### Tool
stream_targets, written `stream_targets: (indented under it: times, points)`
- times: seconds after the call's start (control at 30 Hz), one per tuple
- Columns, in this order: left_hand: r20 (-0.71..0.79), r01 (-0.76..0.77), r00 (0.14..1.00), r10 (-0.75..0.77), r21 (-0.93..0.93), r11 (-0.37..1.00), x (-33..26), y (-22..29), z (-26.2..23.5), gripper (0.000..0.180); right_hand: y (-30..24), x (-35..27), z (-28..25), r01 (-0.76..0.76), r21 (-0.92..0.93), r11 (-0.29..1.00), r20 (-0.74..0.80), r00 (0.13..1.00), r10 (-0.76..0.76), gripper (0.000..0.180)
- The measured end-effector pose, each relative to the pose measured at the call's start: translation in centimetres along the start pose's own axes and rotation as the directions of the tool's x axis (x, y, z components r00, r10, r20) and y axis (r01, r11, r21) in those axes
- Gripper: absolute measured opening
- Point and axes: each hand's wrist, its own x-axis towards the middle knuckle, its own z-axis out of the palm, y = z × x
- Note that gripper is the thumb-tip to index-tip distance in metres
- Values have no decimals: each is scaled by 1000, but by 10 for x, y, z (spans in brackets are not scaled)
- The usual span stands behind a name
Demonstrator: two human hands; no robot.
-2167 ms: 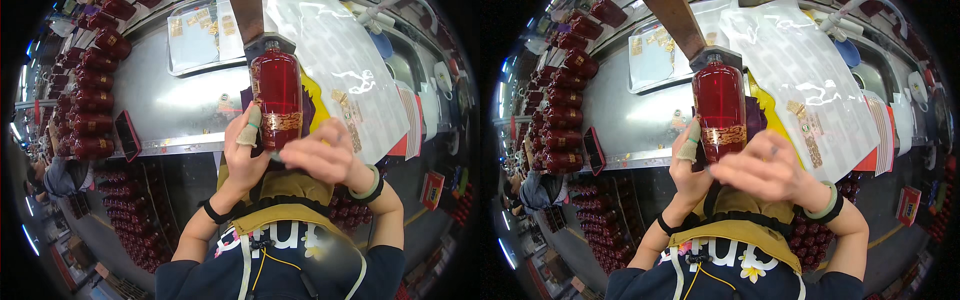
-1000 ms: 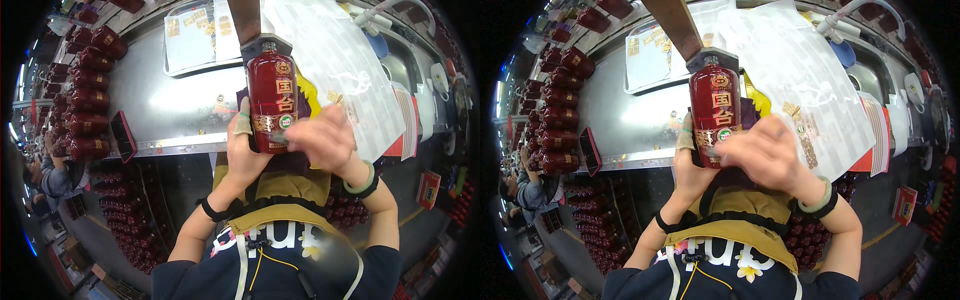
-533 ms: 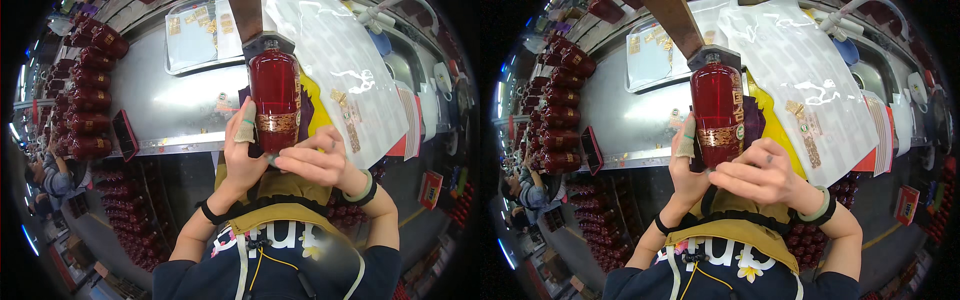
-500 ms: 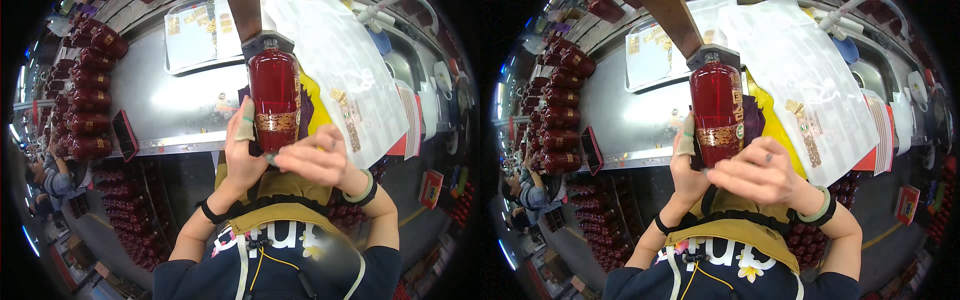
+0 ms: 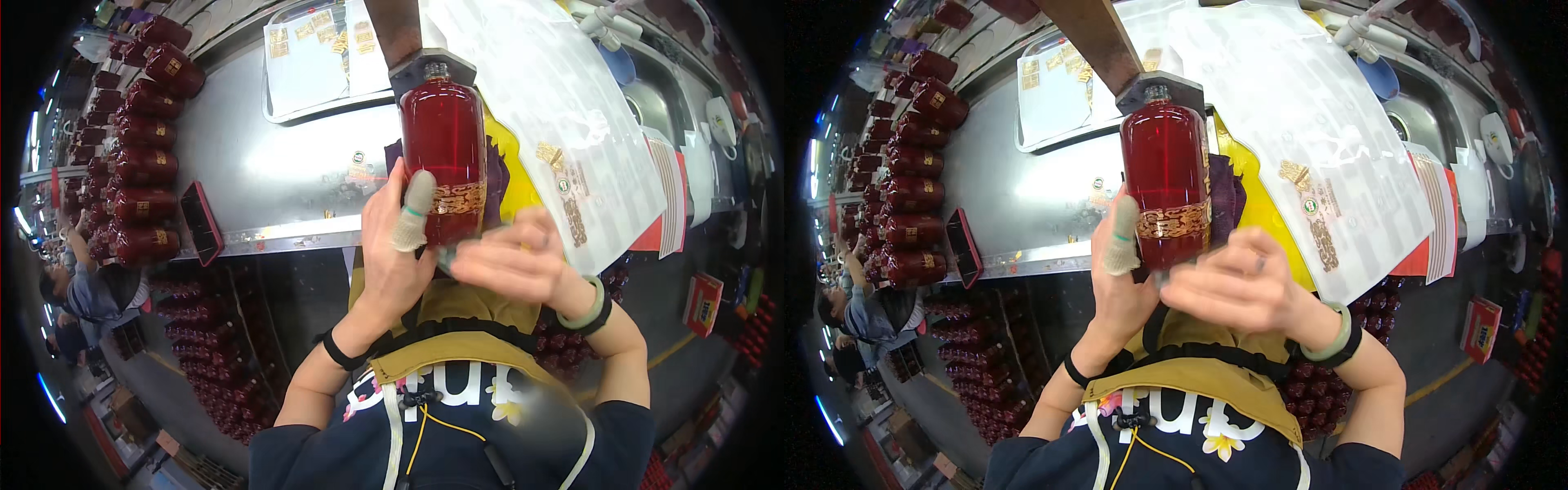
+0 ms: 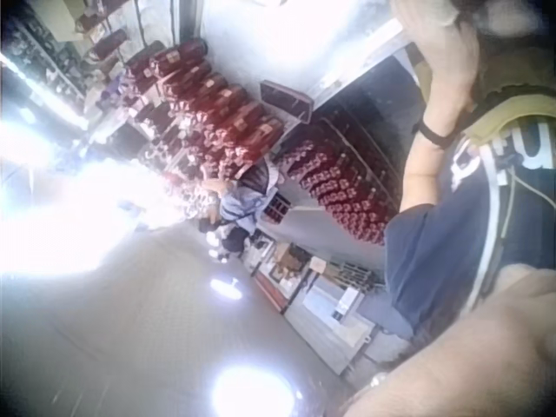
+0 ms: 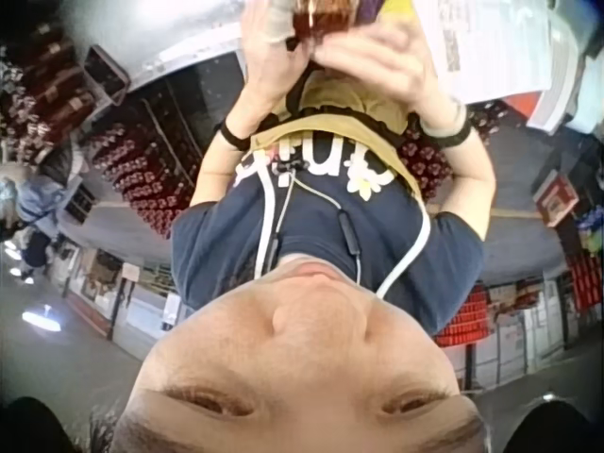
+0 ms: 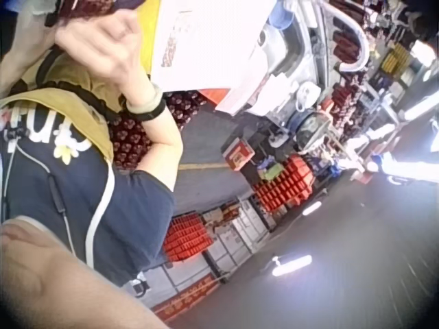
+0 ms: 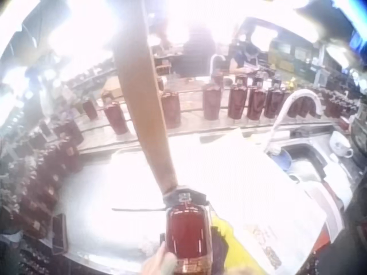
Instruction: Applying labels and decorative stickers to red liquor bottles and cleaning them.
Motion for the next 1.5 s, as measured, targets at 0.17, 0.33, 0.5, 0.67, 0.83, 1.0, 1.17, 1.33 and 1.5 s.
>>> stream_targets:
  times: [0.17, 0.33, 0.5, 0.67, 0.83, 1.0, 1.17, 1.33, 1.5]
  points:
    - [131, -35, 991, -11, 342, 939, 12, 28, -6, 68, 12, 5, -17, -304, 53, 951, -140, 941, 309, 19]
    - [-5, 29, 1000, -29, 80, 996, -2, 11, 0, 85, 24, 8, -10, -282, -117, 952, -202, 946, 255, 26]
    - [-96, 178, 978, -187, -94, 979, -9, 7, 6, 84, -1, 0, 0, -48, -18, 999, 22, 999, 49, 30]
    - [-114, -21, 993, 30, 76, 997, 3, 17, -4, 77, 15, 14, -12, -143, -257, 956, -85, 989, 125, 32]
    - [-158, 0, 987, 14, 87, 996, -2, 16, -5, 81, -11, 14, -3, 19, -102, 995, 49, 999, -14, 32]
    - [-164, 37, 986, -31, 34, 999, -1, 18, -2, 83, 1, 21, -8, -21, -200, 980, 48, 998, 31, 31]
    - [-81, 143, 984, -160, -187, 972, 4, 21, -5, 106, 6, 39, -31, -138, -27, 990, -94, 986, 135, 30]
    - [0, 88, 996, -89, -85, 992, 13, 25, -16, 104, 17, 25, -30, -474, 146, 868, -257, 829, 496, 28]
    - [113, 291, 957, -268, -327, 899, 10, 7, -22, 90, 0, 4, -9, -694, 268, 668, -173, 648, 742, 29]
